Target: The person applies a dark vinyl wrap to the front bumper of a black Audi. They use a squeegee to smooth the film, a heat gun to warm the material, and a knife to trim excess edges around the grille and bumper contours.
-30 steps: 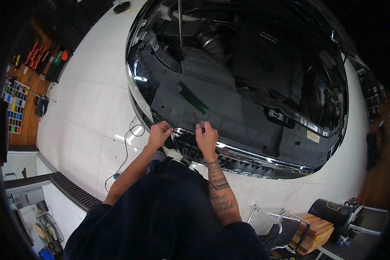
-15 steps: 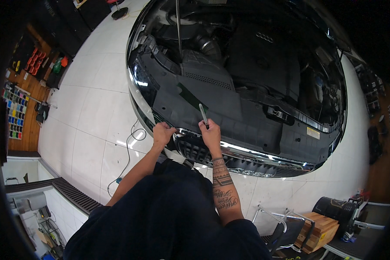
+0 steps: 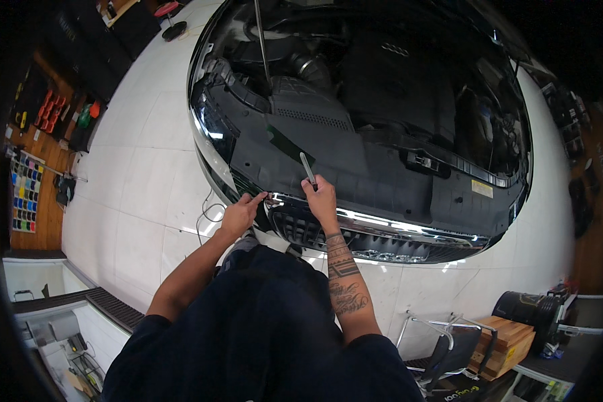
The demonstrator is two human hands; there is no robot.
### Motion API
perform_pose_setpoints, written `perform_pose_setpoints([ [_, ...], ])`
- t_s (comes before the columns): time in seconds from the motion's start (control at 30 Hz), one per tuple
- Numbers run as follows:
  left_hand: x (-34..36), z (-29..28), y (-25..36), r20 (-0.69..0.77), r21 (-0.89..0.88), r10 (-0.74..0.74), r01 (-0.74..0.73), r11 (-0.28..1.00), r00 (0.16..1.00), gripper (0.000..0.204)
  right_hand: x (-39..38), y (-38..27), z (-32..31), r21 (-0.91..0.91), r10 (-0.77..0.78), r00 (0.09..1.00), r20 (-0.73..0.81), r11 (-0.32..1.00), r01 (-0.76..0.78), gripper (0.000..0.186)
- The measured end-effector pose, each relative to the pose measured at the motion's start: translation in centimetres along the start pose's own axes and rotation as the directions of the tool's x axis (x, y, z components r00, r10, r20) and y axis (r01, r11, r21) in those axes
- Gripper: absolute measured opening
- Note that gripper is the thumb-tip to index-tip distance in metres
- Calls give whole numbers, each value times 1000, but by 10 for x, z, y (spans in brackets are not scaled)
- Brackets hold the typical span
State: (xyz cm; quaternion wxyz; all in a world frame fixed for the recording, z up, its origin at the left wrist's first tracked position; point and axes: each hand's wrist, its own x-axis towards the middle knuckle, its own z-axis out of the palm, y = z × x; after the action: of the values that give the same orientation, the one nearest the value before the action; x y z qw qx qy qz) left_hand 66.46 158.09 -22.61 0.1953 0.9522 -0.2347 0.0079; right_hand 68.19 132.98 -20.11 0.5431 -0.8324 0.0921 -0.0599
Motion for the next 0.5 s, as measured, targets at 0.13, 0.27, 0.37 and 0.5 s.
perform_pose_setpoints([
  [0.13,9,-27,2,255,288,65,-140,947,965,61,-1,4,-2,34,-23,1000,4,999,22,24],
  [0.27,24,-42,-8,477,412,115,-338,846,871,65,-3,-7,-5,69,55,998,10,996,-56,24],
  [0.37,34,-47,-1,548,411,241,-509,757,801,62,-28,-4,-11,109,48,997,58,993,-54,19],
  [0.5,33,-52,-7,567,373,309,-573,730,763,63,-89,7,-5,140,22,999,-24,990,-18,20],
])
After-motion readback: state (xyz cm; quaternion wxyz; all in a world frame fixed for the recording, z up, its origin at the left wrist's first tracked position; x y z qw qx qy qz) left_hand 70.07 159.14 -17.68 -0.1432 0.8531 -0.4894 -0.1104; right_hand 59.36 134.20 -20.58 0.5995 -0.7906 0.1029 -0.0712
